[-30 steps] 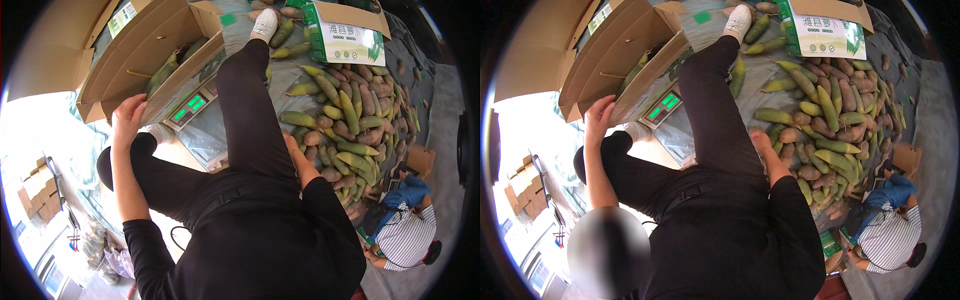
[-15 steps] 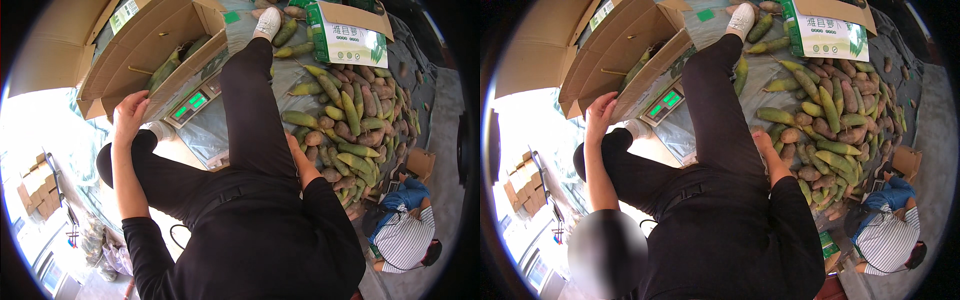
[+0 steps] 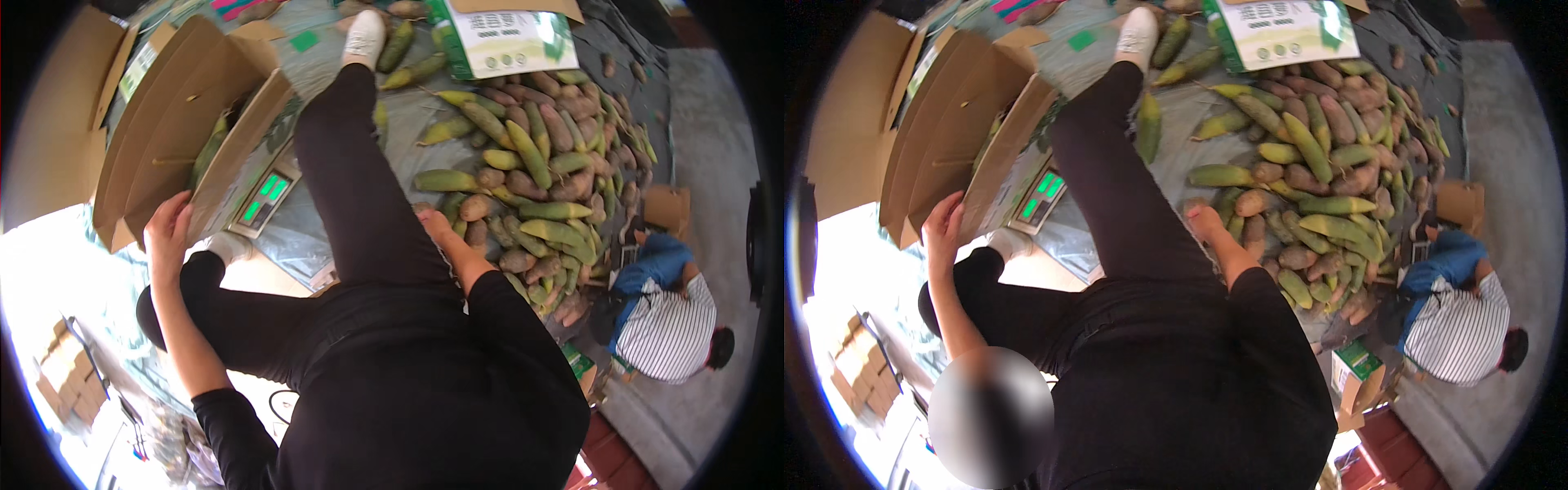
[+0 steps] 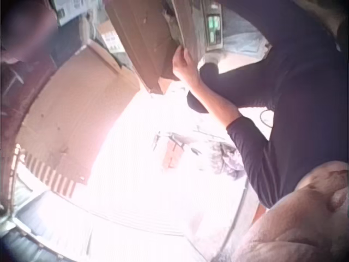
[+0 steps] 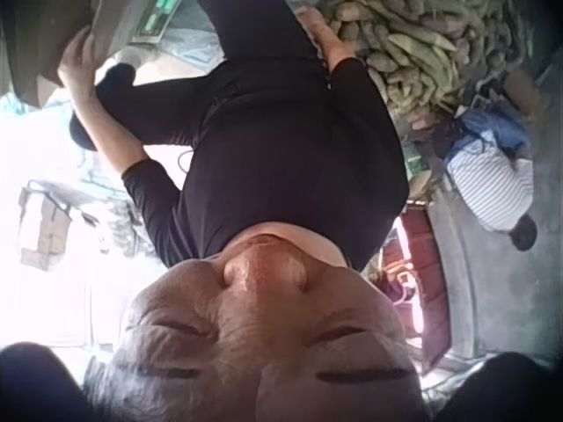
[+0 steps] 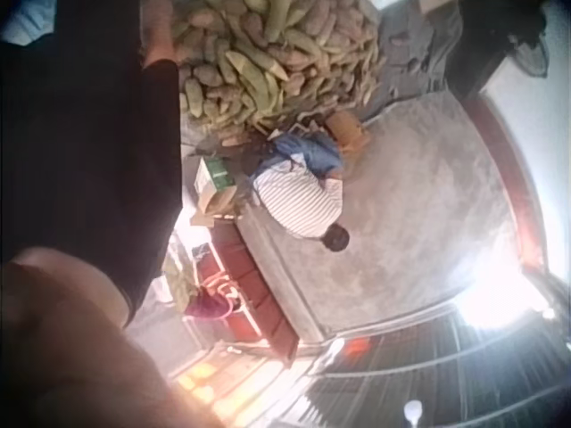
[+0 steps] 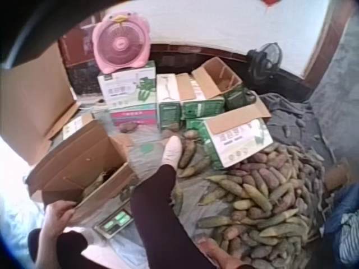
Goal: Sort and weigh green produce (likely radishes or gourds) into boxes.
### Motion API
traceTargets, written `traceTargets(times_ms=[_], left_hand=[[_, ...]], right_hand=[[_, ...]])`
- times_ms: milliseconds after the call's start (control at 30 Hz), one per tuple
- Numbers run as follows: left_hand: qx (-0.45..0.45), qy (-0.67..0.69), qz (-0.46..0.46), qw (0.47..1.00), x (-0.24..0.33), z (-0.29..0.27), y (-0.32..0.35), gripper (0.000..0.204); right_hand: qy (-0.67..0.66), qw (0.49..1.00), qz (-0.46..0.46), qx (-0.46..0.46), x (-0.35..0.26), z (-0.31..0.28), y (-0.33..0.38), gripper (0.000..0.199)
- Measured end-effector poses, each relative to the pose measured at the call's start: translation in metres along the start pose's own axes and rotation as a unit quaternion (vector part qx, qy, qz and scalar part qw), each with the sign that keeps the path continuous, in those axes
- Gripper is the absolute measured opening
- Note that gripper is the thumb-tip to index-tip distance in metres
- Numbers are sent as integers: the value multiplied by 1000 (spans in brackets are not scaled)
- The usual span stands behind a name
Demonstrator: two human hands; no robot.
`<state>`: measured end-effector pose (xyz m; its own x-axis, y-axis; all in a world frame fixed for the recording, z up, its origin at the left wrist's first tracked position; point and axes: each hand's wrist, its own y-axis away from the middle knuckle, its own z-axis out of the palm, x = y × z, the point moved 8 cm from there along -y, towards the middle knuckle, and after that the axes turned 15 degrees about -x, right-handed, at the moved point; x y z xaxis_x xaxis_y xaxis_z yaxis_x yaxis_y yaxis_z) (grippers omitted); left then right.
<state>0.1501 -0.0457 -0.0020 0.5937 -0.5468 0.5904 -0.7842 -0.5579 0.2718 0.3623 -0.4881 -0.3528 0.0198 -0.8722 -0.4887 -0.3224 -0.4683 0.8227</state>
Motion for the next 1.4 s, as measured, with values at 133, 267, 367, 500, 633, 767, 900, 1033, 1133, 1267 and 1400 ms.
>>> traceTargets(times_ms=[133,267,367,500,633,767,900,1033,1133,1267,1400], left_hand=[[-11,-21,12,1000,5,7,-7,22],[-5,-42,6,999,4,4,-3,22],[-11,-19,1,1000,4,6,-5,22],[-13,-33,6,999,9,9,-8,22],[-11,-27,15,999,6,9,-9,22],[-1,-46,12,999,5,3,-4,22],[-13,-45,10,999,11,9,-13,22],[-1,-41,13,999,13,5,-10,22],[0,-37,-6,999,10,7,-12,22],[0,-2,-14,1000,1,8,-9,22],[-6,-23,12,1000,0,8,-12,22]], right_hand=[[-22,999,-10,26,8,-6,3,15],[-63,998,19,12,-4,-6,7,15],[-81,996,16,31,-3,-15,7,15],[-84,995,7,58,2,-28,4,15],[-91,989,-19,118,-2,-53,4,15],[-96,985,-10,141,-14,-80,8,15],[-59,973,-53,218,-1,-123,11,15],[41,959,-41,278,-20,-147,25,15],[40,969,18,241,-24,-158,31,17],[152,954,35,257,-31,-173,34,18],[339,891,52,299,-33,-199,28,26]])
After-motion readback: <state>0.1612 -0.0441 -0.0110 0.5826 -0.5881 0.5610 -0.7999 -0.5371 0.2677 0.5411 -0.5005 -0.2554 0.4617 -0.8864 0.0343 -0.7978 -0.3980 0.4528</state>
